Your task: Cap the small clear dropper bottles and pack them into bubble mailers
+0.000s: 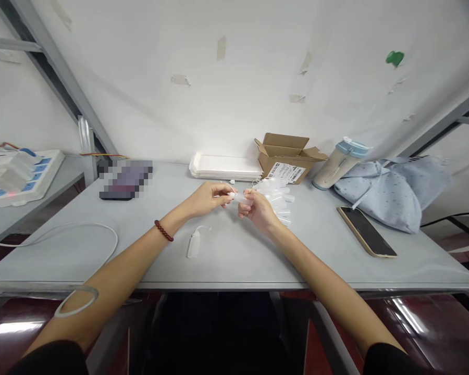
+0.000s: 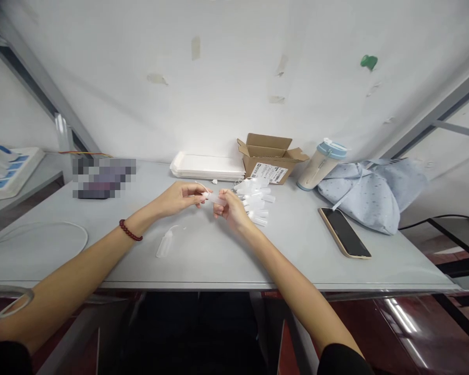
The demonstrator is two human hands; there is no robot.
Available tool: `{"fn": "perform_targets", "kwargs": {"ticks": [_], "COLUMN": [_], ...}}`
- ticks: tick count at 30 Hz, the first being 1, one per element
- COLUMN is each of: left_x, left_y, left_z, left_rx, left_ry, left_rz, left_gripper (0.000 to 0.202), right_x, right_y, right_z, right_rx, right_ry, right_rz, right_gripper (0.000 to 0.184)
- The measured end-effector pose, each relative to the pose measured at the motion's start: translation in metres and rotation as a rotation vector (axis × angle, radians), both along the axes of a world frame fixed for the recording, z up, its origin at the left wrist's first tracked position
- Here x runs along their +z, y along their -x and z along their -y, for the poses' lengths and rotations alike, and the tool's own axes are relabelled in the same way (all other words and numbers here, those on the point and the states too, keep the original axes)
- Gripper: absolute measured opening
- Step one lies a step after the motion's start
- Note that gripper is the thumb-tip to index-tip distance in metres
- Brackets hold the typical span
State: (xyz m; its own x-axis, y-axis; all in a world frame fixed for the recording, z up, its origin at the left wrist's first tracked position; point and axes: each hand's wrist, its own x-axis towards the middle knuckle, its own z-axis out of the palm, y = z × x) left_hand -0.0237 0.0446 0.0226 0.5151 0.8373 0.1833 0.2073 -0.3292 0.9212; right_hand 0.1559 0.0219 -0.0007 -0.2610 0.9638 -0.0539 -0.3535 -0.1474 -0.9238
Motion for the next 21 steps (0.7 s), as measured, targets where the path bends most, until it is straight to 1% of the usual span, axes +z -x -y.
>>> {"fn": "perform_targets", "kwargs": {"ticks": [2, 8, 11, 13, 16, 19, 21], "left_x": [0.0004, -0.0008, -0.001, 0.0005, 0.0038, 0.0045, 0.0025], "left_y": [0.0003, 0.0005, 0.0014, 0.0025, 0.0032, 0.0017, 0.0], "left_z": [-0.0003, -0.0009, -0.0006, 0.0001, 0.0014, 0.002, 0.0017], "left_rx": [-0.003, 0.013, -0.001, -0.026, -0.056, -0.035, -0.008], "left_ry": [0.056, 0.312, 0.371, 0.36, 0.279, 0.178, 0.143], "left_rz": [0.013, 0.079, 0.05, 0.04, 0.016, 0.02, 0.049], "left_gripper": [0.024, 0.039, 0.044, 0.043, 0.038, 0.029, 0.028], "right_x": [0.0012, 0.0043, 0.0072, 0.0089, 0.0096, 0.0081, 0.0071], "right_y": [-0.0002, -0.0013, -0.0024, -0.0031, -0.004, -0.0043, -0.0042], "right_z": [0.0006, 0.0032, 0.0043, 0.0046, 0.0042, 0.0034, 0.0032], "right_rx": [0.01, 0.044, 0.073, 0.1, 0.115, 0.108, 0.094], "right_ry": [0.004, -0.018, -0.019, -0.017, -0.013, -0.006, -0.006], "right_rz": [-0.005, -0.006, 0.0, 0.011, 0.023, 0.024, 0.025], "right_gripper": [0.02, 0.019, 0.018, 0.018, 0.018, 0.019, 0.02]}}
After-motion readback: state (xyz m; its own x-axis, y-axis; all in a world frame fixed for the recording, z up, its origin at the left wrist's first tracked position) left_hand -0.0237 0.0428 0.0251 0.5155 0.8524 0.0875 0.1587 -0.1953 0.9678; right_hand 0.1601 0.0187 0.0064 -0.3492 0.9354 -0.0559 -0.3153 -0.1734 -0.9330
